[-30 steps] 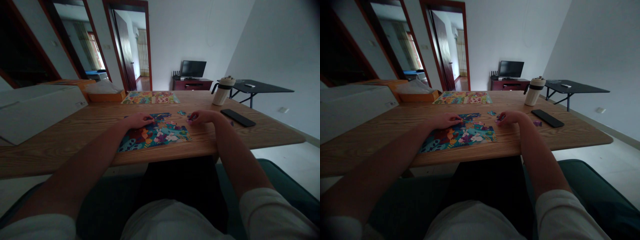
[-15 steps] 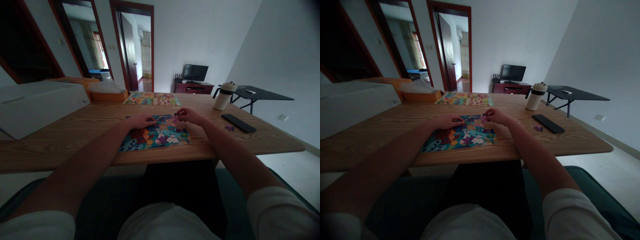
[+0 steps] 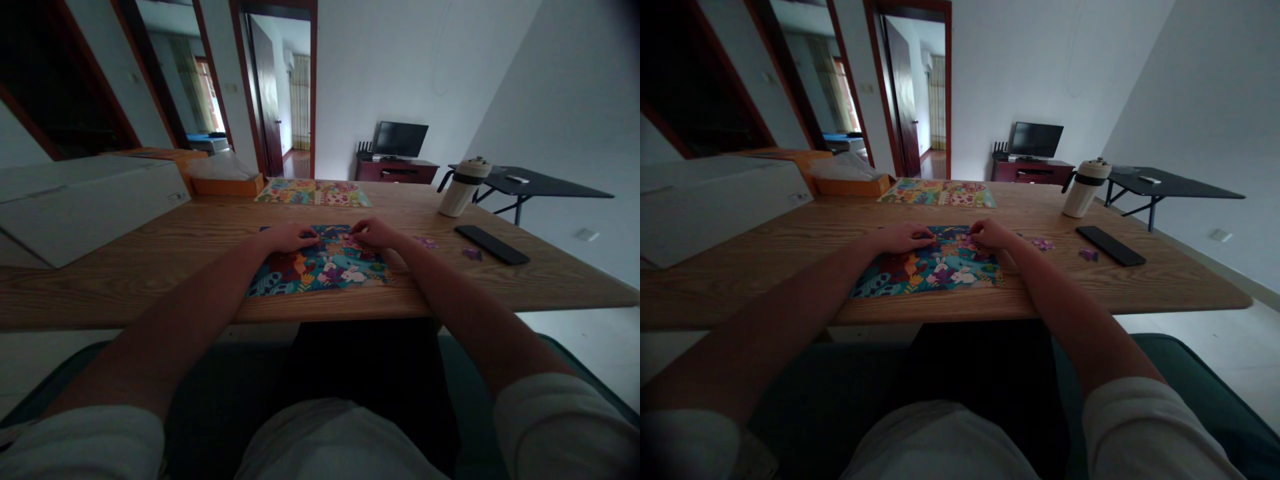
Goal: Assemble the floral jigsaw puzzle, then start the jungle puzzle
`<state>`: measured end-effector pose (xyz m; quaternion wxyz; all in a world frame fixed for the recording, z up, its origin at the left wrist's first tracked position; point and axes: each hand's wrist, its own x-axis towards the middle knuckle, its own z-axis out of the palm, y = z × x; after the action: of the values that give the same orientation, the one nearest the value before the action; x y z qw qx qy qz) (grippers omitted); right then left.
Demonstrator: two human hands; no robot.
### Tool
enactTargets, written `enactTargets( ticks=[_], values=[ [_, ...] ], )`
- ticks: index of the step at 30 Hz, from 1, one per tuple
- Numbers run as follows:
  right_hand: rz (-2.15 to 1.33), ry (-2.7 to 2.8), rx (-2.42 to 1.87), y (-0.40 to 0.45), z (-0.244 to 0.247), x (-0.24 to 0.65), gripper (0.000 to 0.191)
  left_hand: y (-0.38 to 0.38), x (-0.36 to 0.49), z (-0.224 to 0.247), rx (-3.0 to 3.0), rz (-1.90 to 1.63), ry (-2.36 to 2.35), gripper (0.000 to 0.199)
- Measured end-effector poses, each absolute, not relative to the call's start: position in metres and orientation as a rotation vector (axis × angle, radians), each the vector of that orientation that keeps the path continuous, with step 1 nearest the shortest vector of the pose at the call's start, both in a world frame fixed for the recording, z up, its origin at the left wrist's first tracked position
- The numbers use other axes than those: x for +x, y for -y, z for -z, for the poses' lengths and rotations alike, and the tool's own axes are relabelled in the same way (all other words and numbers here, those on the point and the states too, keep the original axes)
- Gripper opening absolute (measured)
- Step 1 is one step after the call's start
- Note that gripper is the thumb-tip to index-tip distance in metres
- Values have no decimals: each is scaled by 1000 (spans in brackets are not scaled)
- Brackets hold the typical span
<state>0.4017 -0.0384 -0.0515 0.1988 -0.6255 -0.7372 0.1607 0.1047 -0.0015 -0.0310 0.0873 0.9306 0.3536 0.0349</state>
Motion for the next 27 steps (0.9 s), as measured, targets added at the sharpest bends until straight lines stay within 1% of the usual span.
enactTargets(
  ticks=[4, 9, 12, 18, 21, 24, 27],
  values=[
    [-488, 2076, -1740, 43, 52, 401, 21, 3, 105, 29, 2773, -94, -1064, 57],
    [-603, 2150, -1675, 49, 51, 397, 33, 3, 105, 29, 2781, -95, -1062, 56],
    [-632, 2214, -1659, 51, 49, 401, 35, 2, 105, 30, 2779, -98, -1060, 55],
    [-413, 2270, -1684, 45, 47, 424, 31, 1, 104, 31, 2770, -96, -1062, 59],
    [-405, 2282, -1713, 43, 46, 431, 31, 1, 104, 31, 2777, -85, -1055, 57],
    [-415, 2299, -1756, 46, 43, 434, 34, 1, 104, 30, 2778, -86, -1041, 54],
    [-393, 2311, -1765, 50, 42, 436, 41, 2, 104, 29, 2773, -85, -1053, 54]
  ],
)
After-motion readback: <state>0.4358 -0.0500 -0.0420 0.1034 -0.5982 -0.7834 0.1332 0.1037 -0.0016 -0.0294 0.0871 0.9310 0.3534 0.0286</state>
